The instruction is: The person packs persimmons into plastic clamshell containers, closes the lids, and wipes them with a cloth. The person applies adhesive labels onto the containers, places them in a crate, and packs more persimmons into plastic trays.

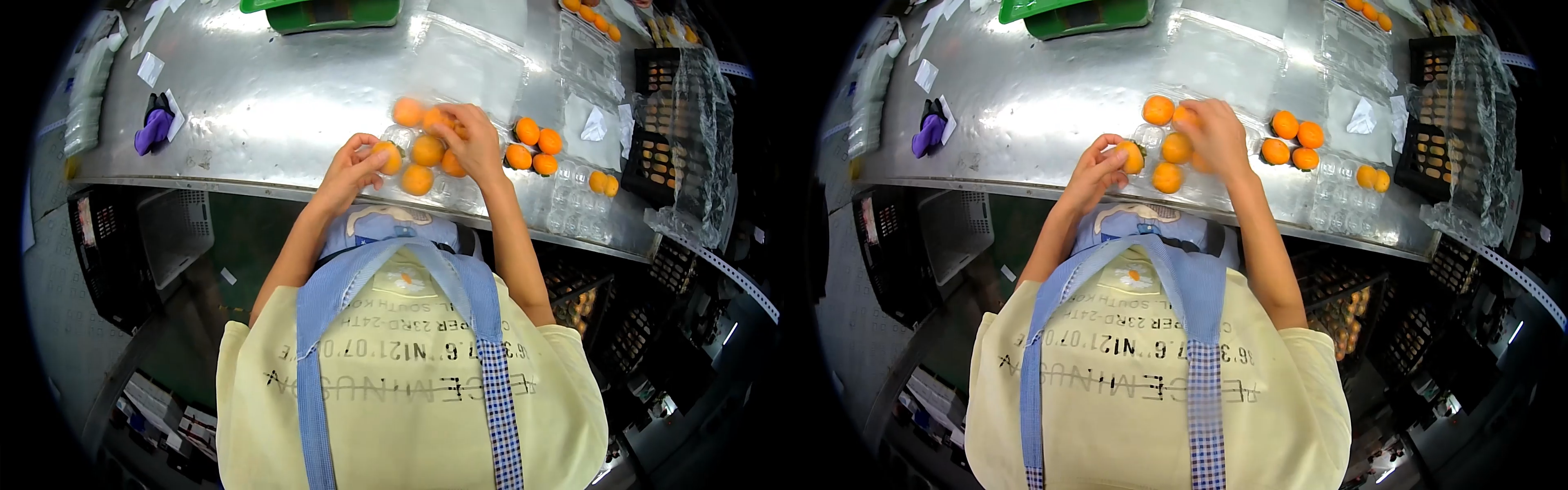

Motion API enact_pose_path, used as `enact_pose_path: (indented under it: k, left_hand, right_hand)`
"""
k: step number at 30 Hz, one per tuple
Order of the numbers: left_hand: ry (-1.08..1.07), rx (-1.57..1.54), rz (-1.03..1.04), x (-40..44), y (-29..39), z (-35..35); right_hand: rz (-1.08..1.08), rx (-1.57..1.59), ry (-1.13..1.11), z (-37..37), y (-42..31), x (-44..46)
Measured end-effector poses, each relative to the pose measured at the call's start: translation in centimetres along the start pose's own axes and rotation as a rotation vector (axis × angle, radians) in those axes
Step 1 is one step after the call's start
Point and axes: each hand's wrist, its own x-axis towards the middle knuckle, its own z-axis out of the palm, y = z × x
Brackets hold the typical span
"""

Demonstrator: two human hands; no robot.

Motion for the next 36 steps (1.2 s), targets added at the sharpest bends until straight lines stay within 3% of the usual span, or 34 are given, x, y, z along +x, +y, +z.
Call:
enact_pose_path:
  k: [2, 8, 14, 21, 27, 33, 36]
  left_hand:
    - [0.011, -0.032, -0.030, -0.2, 0.5, 1.1]
    - [0.018, -0.093, -0.156, 0.0, 0.7, 1.8]
    - [0.068, -0.130, -0.148, -0.1, 0.3, 2.3]
    - [-0.013, -0.181, -0.229, 0.2, -0.5, 0.8]
    - [0.043, -0.181, -0.154, -0.1, -0.1, 1.7]
    - [0.139, 0.206, 0.054, 0.5, -1.3, 2.1]
    - [0.146, 0.294, 0.050, 0.4, -1.0, 2.0]
  right_hand:
    - [0.188, 0.230, -0.039, 0.1, -1.1, -0.8]
    - [0.311, 0.372, -0.150, 0.4, -3.2, -2.4]
    - [0.054, 0.364, -0.167, 0.8, -4.5, -3.4]
    - [0.048, 0.385, -0.181, 0.7, -5.2, -3.8]
    - [0.057, 0.288, -0.164, 0.5, -5.4, -3.8]
    - [-0.009, 0.021, -0.084, 1.2, -5.4, -4.1]
    - [0.033, 0.002, -0.079, 1.2, -5.1, -3.9]
